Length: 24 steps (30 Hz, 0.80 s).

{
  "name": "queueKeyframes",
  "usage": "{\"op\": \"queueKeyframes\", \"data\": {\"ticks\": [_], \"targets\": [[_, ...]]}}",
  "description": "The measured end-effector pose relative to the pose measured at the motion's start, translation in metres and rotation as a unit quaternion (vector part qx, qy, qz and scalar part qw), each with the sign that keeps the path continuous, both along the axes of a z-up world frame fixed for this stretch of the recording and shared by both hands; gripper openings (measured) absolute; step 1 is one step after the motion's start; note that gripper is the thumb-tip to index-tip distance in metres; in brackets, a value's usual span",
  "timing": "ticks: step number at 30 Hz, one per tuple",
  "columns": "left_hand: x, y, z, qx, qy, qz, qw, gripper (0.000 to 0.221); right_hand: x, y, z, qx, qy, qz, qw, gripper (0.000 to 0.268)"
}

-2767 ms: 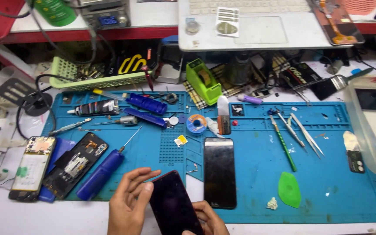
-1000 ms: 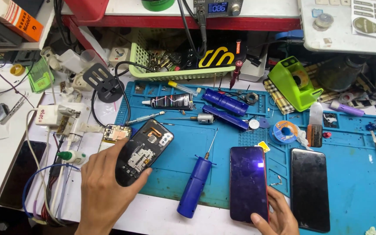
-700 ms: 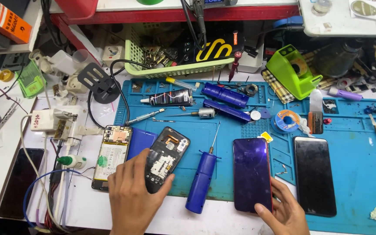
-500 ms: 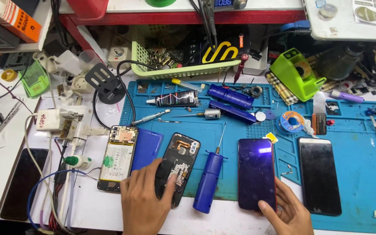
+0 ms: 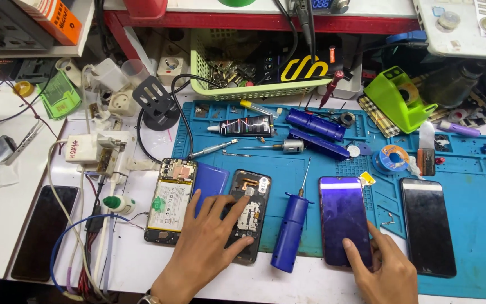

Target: Removing the back cover of a smartphone using a prying tool and manual manipulation at a repair station.

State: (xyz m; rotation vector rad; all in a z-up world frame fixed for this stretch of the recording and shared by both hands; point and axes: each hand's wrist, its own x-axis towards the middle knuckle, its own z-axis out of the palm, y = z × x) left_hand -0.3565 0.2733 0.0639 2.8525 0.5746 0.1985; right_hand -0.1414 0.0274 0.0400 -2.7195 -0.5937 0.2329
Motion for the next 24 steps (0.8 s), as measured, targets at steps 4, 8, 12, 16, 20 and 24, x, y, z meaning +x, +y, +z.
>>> {"op": "queueKeyframes", "data": {"ticks": [4,8,12,16,20,24], "targets": [[-0.001,0.001,0.003,0.060,-0.024,0.013,0.998,0.070,0.000,-0.001,-0.006,0.008,-0.029,0.019,0.999,0.073],[-0.039,0.016,0.014,0.025,-0.022,0.066,0.997,0.070,-0.005,-0.003,-0.015,0.062,-0.116,0.023,0.991,0.061],[-0.094,0.037,0.004,0.099,0.066,0.119,0.986,0.092,-0.016,-0.001,-0.014,0.107,-0.147,0.008,0.983,0.052],[-0.100,0.039,-0.002,-0.045,0.117,0.136,0.983,0.098,-0.028,0.006,-0.010,0.157,-0.152,-0.009,0.976,0.046],[-0.104,0.039,0.002,0.041,-0.007,0.084,0.996,0.075,-0.040,0.002,-0.016,0.187,-0.201,-0.006,0.961,0.040],[-0.104,0.030,0.012,-0.100,-0.015,0.154,0.983,0.093,-0.078,0.005,-0.004,0.241,-0.215,0.009,0.946,0.037]]}}
